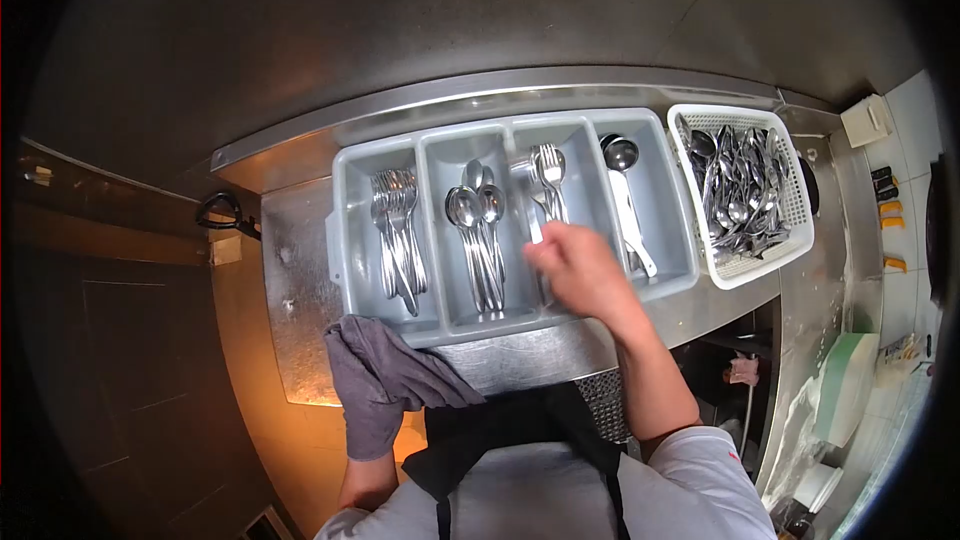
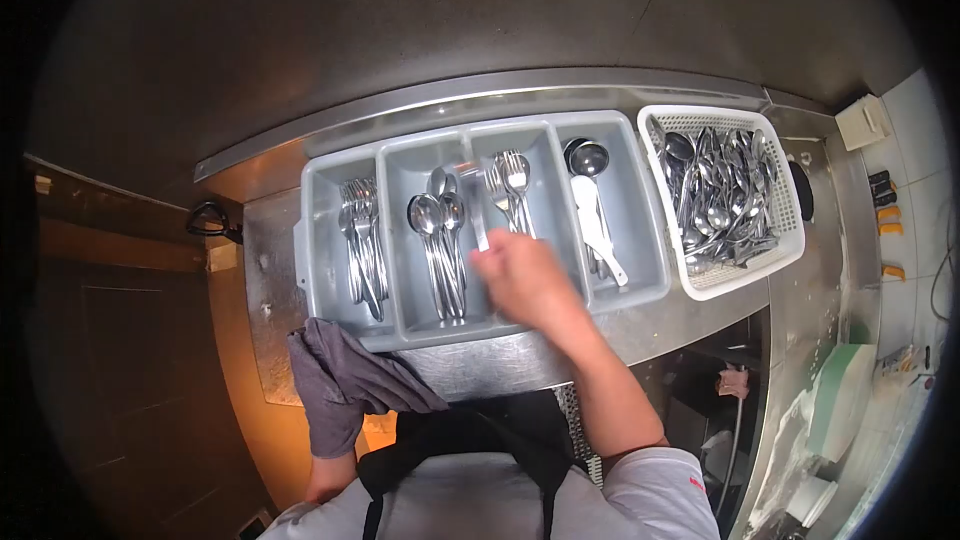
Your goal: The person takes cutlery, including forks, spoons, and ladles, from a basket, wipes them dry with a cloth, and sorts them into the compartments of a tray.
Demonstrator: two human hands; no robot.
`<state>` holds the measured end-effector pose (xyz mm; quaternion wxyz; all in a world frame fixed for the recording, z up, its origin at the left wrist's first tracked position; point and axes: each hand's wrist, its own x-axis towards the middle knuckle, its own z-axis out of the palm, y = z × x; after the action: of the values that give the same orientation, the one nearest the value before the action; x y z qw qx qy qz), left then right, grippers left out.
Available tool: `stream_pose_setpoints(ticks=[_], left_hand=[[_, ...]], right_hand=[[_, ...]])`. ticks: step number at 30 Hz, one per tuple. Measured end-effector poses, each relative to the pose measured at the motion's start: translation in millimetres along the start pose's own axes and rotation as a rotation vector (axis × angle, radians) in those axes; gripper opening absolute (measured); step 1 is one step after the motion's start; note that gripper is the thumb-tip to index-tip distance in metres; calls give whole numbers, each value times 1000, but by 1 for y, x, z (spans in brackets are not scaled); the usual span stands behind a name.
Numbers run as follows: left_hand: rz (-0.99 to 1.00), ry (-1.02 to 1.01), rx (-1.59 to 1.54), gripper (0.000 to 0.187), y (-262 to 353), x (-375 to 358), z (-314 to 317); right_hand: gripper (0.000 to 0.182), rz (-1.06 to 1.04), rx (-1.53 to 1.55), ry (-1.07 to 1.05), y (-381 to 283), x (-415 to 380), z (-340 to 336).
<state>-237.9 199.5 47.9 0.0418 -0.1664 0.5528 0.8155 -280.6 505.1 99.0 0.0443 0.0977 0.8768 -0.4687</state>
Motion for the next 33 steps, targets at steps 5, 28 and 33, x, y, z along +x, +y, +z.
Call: stream_pose_setpoints(ticks=[5,28,33], left_hand=[[357,-158,721,36,9,-10,8],[802,-255,957,42,29,-23,51],[499,-184,240,39,11,-28,65]], right_hand=[[32,-164,42,-237,-31,7,95],[23,175,-382,859,128,-156,-159],[25,165,-291,829,168,-102,-208]])
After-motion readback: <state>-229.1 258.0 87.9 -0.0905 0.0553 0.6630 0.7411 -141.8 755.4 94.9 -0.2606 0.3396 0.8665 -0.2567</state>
